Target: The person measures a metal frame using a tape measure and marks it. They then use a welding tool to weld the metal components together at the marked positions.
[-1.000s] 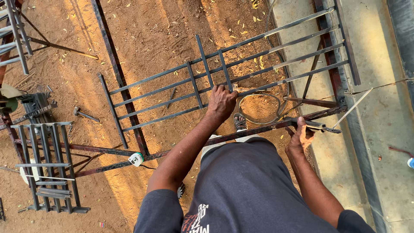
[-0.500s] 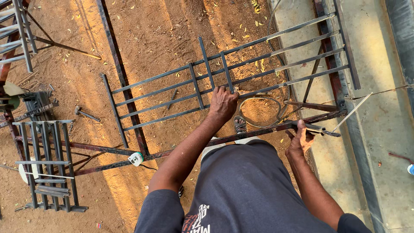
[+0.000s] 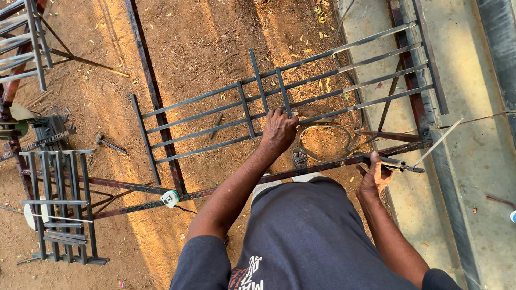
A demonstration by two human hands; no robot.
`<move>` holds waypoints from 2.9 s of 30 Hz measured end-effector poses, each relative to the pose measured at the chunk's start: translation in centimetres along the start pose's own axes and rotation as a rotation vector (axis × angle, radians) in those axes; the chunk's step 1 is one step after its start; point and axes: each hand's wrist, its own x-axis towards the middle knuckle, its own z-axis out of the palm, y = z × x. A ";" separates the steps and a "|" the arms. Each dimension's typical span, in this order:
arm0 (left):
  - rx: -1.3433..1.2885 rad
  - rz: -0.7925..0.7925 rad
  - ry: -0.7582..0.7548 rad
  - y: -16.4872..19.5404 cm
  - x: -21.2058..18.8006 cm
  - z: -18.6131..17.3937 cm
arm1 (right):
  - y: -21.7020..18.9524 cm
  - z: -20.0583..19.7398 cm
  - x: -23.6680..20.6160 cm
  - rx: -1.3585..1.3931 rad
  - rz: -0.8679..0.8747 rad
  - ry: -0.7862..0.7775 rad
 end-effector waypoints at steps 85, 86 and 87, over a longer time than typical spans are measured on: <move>-0.172 -0.359 0.112 -2.7 6.8 -1.8 | -12.0 17.0 -7.2 -0.848 -0.799 -0.645; -0.178 -0.354 0.103 -2.6 6.8 -1.9 | -11.8 17.0 -7.0 -0.835 -0.817 -0.641; -0.169 -0.334 0.127 -2.7 6.7 -1.9 | -11.7 17.1 -6.8 -0.821 -0.840 -0.637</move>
